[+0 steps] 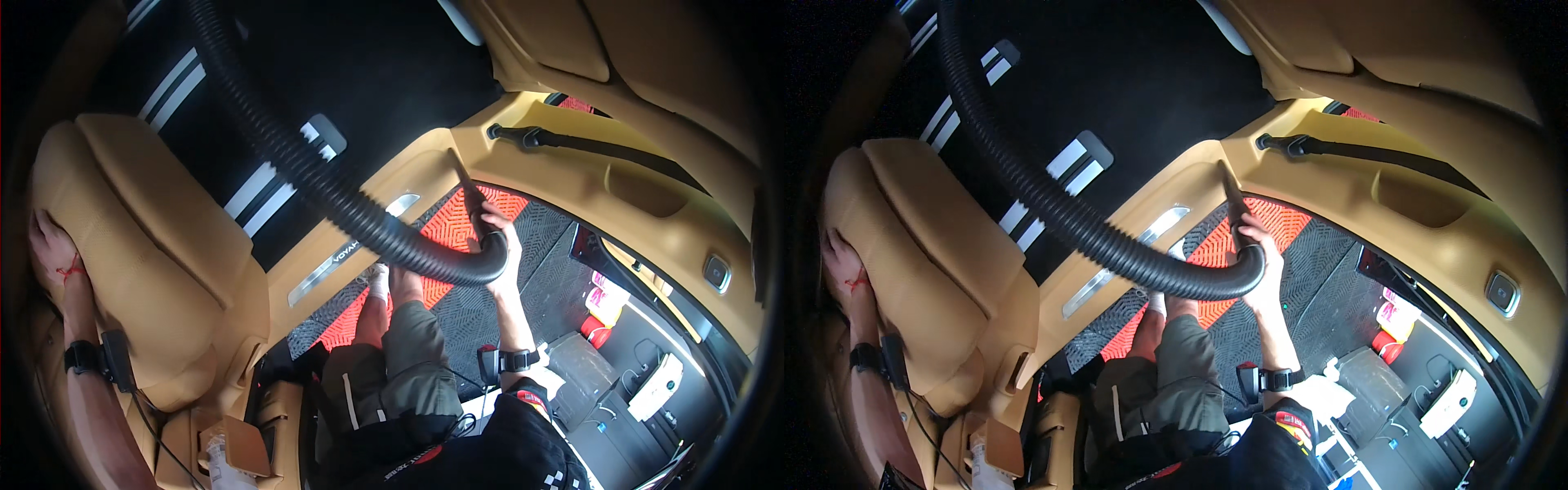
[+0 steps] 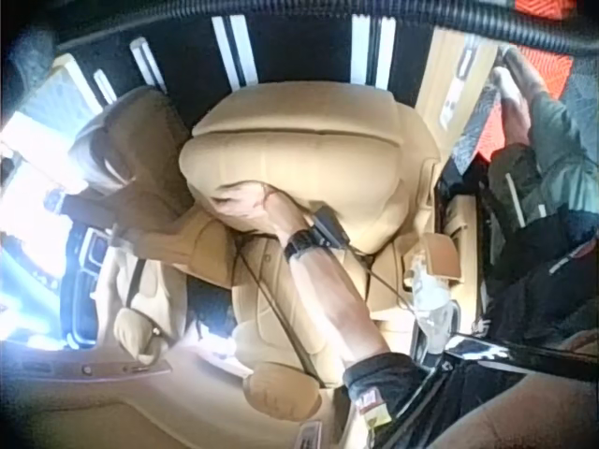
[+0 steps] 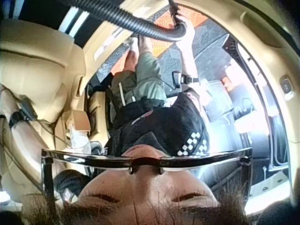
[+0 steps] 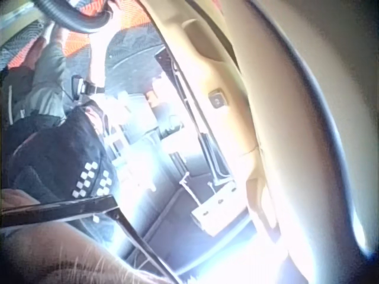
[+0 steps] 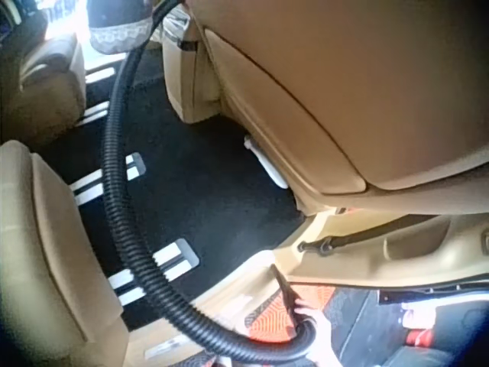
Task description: Vacuuming the interior floor and footwell of a luxury vehicle.
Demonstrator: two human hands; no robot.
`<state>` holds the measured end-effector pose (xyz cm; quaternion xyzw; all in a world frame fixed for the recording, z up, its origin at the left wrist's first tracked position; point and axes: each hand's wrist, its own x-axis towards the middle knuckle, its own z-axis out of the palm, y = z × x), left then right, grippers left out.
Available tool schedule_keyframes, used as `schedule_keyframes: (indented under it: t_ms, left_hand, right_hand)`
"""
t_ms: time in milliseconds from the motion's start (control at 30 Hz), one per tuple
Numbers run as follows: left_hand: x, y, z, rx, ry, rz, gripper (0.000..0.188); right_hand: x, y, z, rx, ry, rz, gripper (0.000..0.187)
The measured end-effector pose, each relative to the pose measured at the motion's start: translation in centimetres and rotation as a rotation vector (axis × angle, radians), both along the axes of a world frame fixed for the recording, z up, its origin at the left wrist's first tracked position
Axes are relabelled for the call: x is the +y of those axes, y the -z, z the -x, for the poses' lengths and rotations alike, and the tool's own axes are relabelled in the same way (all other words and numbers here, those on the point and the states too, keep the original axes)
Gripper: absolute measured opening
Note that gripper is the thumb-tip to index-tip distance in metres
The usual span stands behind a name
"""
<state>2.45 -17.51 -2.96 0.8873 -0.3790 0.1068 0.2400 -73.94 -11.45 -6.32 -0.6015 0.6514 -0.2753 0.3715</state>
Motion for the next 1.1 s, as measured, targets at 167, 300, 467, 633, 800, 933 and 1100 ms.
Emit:
schedule_keyframes:
  t_ms: [167,300,467,633,800,933,1100]
  left_hand:
    - [0.6,1.0,1.0,-0.018,-0.041,0.0,0.061]
    - [-0.4,-1.3,2.7,-0.025,0.018,0.043,0.061]
    - [-1.1,-1.7,5.6,-0.041,-0.088,-0.024,0.061]
    - [-1.0,-3.7,6.2,-0.108,-0.128,-0.041,0.06]
    - [-0.8,-3.7,6.5,-0.058,-0.022,-0.015,0.054]
    - [-0.6,-1.3,6.8,-0.013,-0.043,-0.023,0.053]
    - [-0.9,-3.1,7.9,-0.045,-0.108,-0.049,0.056]
  right_hand:
    - [0.4,-0.1,-1.1,-0.109,-0.009,-0.006,0.041]
    - [4.5,0.0,-4.6,-0.093,-0.19,-0.063,0.042]
    - [10.9,-1.7,-11.0,-0.335,-0.262,-0.241,0.045]
    - [16.8,0.4,-17.1,-0.75,-0.217,-0.593,0.049]
    - [15.6,1.2,-13.6,-0.686,-0.136,-0.668,0.061]
    - [10.5,-1.1,-8.5,-0.137,-0.329,-0.363,0.042]
    - [8.7,-3.5,-13.1,-0.21,-0.325,-0.432,0.033]
